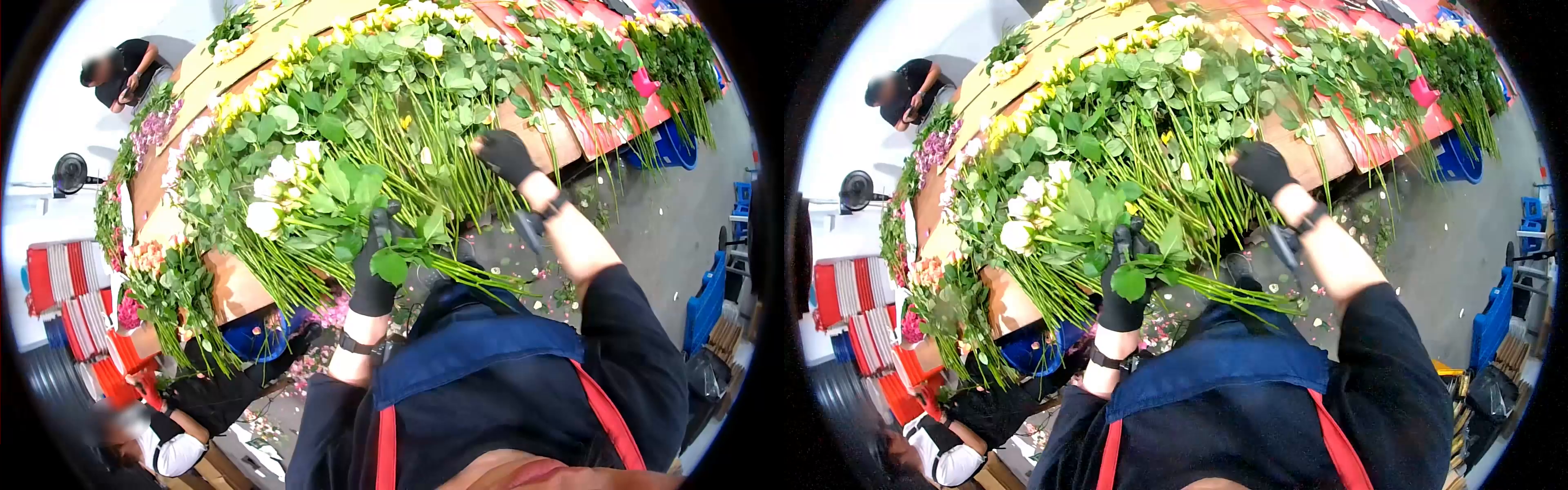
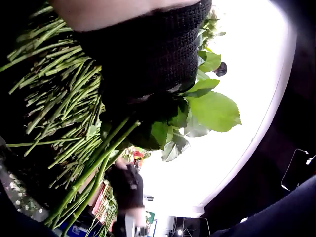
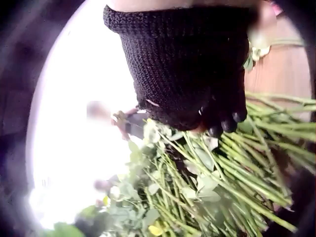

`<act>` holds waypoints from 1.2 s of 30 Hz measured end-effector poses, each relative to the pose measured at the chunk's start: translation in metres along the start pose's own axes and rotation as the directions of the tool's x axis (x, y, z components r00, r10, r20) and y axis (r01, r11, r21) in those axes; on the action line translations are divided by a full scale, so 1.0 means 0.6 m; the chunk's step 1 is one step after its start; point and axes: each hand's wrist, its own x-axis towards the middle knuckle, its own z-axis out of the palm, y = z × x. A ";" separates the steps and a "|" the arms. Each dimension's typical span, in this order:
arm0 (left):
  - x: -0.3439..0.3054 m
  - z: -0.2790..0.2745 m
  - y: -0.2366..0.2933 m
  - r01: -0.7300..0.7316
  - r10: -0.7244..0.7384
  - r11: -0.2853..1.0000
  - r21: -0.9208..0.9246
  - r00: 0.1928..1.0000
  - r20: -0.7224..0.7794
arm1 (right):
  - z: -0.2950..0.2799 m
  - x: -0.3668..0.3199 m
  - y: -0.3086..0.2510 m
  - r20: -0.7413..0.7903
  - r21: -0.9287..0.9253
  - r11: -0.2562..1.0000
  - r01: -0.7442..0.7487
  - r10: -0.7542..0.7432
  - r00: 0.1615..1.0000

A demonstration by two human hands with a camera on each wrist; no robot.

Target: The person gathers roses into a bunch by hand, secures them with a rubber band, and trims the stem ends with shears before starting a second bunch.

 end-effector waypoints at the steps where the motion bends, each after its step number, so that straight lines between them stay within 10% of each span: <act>1: 0.002 0.005 -0.003 0.026 -0.025 0.999 0.020 0.999 -0.033 | 0.024 0.031 -0.011 0.051 -0.009 0.992 -0.130 0.130 0.990; 5: 0.016 -0.002 -0.016 0.013 -0.018 0.999 -0.039 0.992 -0.129 | 0.103 0.070 0.012 0.027 -0.080 0.987 -0.142 0.145 0.989; 9: 0.018 0.001 -0.012 -0.023 0.023 1.000 0.004 0.976 -0.218 | 0.020 0.040 0.007 -0.200 0.542 0.830 -0.127 0.275 0.941; 17: 0.040 -0.004 -0.027 -0.036 0.031 0.996 -0.078 0.998 -0.054 | 0.015 0.135 0.209 -0.389 0.399 0.913 -0.084 0.252 0.886; 21: 0.056 0.037 -0.033 -0.033 0.030 0.998 -0.059 0.999 -0.040 | 0.040 0.128 0.215 0.084 0.329 0.814 -0.479 0.480 0.873; 23: 0.057 0.066 -0.030 -0.004 0.019 0.998 0.068 0.975 -0.220 | 0.032 0.119 0.212 -0.023 0.363 0.875 -0.320 0.352 0.936; 25: 0.064 0.065 -0.035 -0.004 0.034 0.989 0.145 0.978 -0.206 | 0.072 0.119 0.271 -0.444 -0.084 0.995 0.062 -0.093 0.891; 27: 0.073 0.078 -0.041 -0.005 0.013 0.999 0.036 0.972 -0.236 | -0.012 0.101 0.189 -0.317 0.394 0.893 -0.218 0.355 0.880; 29: 0.080 0.090 -0.042 0.023 -0.017 0.999 0.028 0.974 -0.225 | -0.041 0.076 0.170 -0.089 0.858 0.496 -0.135 0.403 0.911; 31: 0.086 0.071 -0.055 0.001 0.002 1.000 0.026 0.993 -0.115 | -0.122 0.035 0.057 -0.071 0.808 0.572 -0.140 0.330 0.941; 34: 0.087 0.033 -0.096 -0.150 0.213 0.859 0.490 0.974 -0.074 | -0.156 -0.036 -0.030 -0.196 0.463 0.882 0.089 0.003 0.981; 36: 0.058 0.097 -0.068 -0.015 0.049 0.979 0.202 0.985 -0.167 | -0.157 -0.074 -0.080 -0.201 0.297 0.896 0.329 -0.278 0.939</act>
